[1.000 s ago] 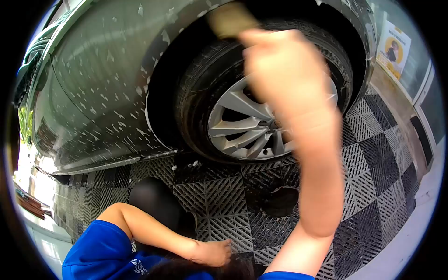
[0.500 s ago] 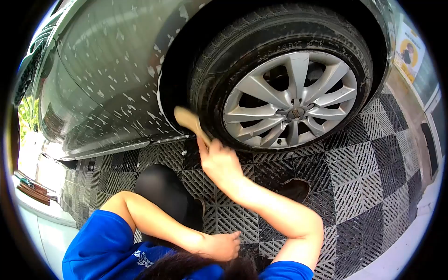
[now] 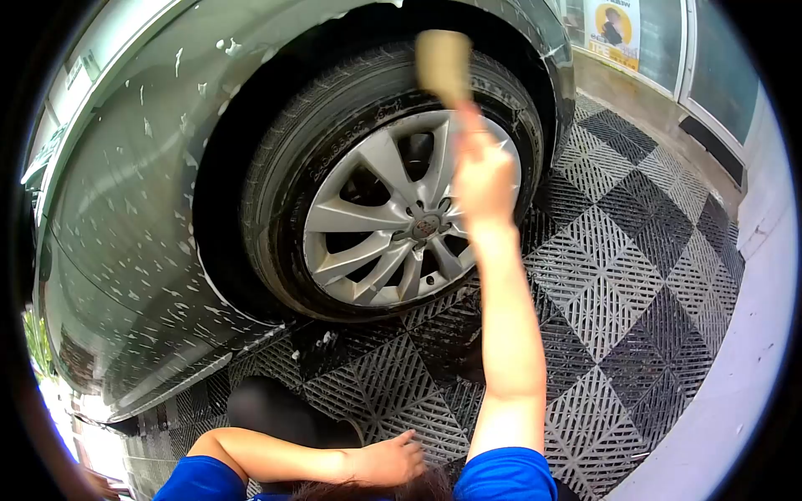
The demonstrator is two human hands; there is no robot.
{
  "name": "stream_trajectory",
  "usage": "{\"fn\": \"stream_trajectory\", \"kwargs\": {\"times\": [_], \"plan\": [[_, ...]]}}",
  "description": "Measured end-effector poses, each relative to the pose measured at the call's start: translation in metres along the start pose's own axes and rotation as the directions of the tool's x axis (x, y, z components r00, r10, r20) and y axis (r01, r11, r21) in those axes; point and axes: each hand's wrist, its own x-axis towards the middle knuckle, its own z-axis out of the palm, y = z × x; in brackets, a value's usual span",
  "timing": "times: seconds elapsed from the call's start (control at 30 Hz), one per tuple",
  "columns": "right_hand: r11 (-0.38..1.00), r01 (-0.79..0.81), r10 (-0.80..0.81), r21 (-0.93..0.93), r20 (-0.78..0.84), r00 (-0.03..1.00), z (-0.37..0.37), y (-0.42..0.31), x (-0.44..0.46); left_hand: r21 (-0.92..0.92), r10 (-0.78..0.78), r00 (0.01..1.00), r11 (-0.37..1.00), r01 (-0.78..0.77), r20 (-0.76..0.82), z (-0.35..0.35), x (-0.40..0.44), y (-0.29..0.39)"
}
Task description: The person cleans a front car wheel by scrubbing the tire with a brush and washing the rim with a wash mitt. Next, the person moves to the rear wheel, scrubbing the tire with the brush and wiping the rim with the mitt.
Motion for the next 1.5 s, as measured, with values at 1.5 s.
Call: {"fn": "stream_trajectory", "kwargs": {"times": [1.5], "plan": [[0.342,-0.744,0.904,0.574,0.017,0.428,-0.032,0.149,-0.119,-0.126,-0.835,0.083,-0.017,-0.992,-0.544,-0.216,-0.006,0.003]]}}
